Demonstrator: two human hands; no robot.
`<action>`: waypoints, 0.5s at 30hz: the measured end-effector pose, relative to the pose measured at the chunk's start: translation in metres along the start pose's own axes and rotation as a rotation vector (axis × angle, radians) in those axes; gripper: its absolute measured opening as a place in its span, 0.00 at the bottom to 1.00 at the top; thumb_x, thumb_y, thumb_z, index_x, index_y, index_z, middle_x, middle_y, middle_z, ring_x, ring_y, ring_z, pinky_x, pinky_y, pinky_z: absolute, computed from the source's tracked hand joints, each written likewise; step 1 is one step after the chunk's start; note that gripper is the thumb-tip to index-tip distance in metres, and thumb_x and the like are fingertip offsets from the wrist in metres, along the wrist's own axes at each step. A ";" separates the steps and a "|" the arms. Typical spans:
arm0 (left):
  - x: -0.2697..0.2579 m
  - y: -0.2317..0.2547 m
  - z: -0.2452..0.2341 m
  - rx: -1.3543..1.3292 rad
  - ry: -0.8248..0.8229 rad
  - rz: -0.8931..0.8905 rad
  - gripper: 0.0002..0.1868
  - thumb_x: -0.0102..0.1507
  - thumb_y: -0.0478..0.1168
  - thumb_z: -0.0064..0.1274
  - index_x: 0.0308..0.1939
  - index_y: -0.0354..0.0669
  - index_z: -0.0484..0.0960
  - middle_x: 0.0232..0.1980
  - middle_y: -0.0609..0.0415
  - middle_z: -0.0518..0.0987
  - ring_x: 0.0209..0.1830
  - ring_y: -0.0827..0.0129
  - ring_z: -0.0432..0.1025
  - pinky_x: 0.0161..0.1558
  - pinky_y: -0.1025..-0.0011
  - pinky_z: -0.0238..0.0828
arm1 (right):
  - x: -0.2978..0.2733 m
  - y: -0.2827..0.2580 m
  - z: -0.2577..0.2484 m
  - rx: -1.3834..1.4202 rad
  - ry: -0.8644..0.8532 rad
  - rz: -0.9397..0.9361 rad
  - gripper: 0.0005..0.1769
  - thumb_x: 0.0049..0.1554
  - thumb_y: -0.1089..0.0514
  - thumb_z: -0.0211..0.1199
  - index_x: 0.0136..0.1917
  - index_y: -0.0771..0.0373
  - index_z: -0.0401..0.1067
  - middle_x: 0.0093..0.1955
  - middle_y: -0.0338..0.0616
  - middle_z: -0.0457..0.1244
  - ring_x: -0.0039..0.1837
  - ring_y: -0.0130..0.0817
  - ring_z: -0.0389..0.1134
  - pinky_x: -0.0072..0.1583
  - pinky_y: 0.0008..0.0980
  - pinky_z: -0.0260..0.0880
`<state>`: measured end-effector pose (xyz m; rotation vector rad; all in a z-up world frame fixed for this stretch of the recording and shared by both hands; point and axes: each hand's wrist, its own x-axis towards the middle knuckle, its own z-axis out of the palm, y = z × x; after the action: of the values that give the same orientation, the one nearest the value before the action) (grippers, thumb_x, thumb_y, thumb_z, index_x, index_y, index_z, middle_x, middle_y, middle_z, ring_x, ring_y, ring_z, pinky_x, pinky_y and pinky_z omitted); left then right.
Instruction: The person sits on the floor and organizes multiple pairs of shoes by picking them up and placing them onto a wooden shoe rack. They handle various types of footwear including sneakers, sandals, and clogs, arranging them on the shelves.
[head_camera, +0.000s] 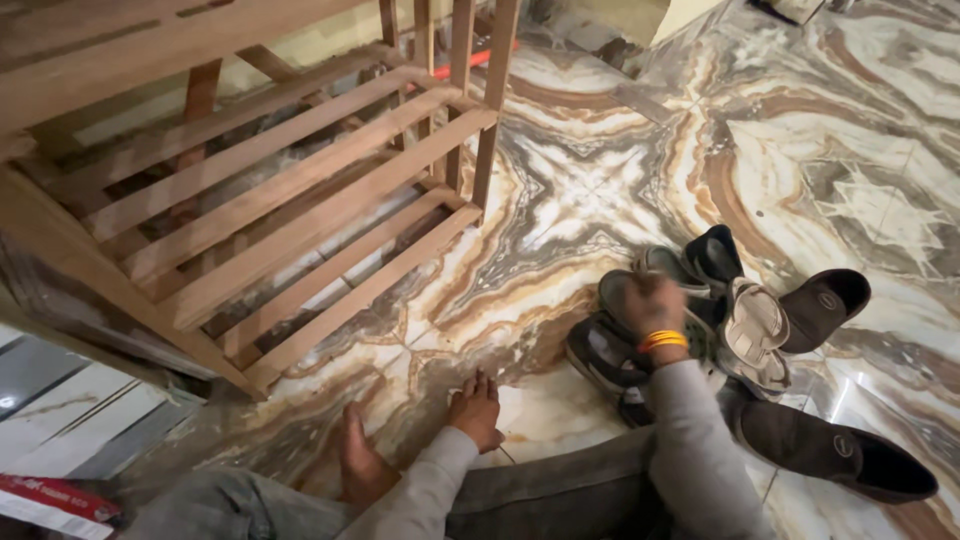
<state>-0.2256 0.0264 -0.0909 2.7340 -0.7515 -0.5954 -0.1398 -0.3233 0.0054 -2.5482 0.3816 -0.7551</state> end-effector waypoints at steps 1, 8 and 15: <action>0.000 -0.003 0.001 -0.010 0.000 0.009 0.55 0.53 0.51 0.68 0.74 0.28 0.56 0.80 0.31 0.49 0.79 0.43 0.45 0.69 0.49 0.57 | -0.009 -0.022 -0.003 -0.061 -0.156 -0.064 0.20 0.56 0.43 0.66 0.48 0.62 0.80 0.48 0.58 0.71 0.52 0.55 0.73 0.54 0.48 0.73; -0.010 -0.048 -0.025 -0.184 -0.003 0.124 0.25 0.58 0.48 0.62 0.54 0.38 0.78 0.62 0.38 0.74 0.62 0.43 0.70 0.61 0.52 0.69 | -0.089 -0.127 -0.011 -0.274 -1.051 -0.413 0.29 0.57 0.36 0.63 0.59 0.59 0.75 0.55 0.56 0.69 0.59 0.55 0.69 0.60 0.46 0.69; -0.044 -0.063 -0.068 -0.163 -0.054 -0.007 0.23 0.56 0.49 0.63 0.50 0.40 0.81 0.58 0.39 0.77 0.60 0.47 0.73 0.60 0.55 0.71 | -0.147 -0.155 0.001 -0.197 -1.265 -0.555 0.32 0.58 0.37 0.62 0.65 0.61 0.70 0.59 0.57 0.68 0.63 0.56 0.67 0.64 0.47 0.67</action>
<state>-0.2027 0.1109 -0.0379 2.5815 -0.6739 -0.7020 -0.2379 -0.1342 0.0166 -2.7306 -0.7004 0.8370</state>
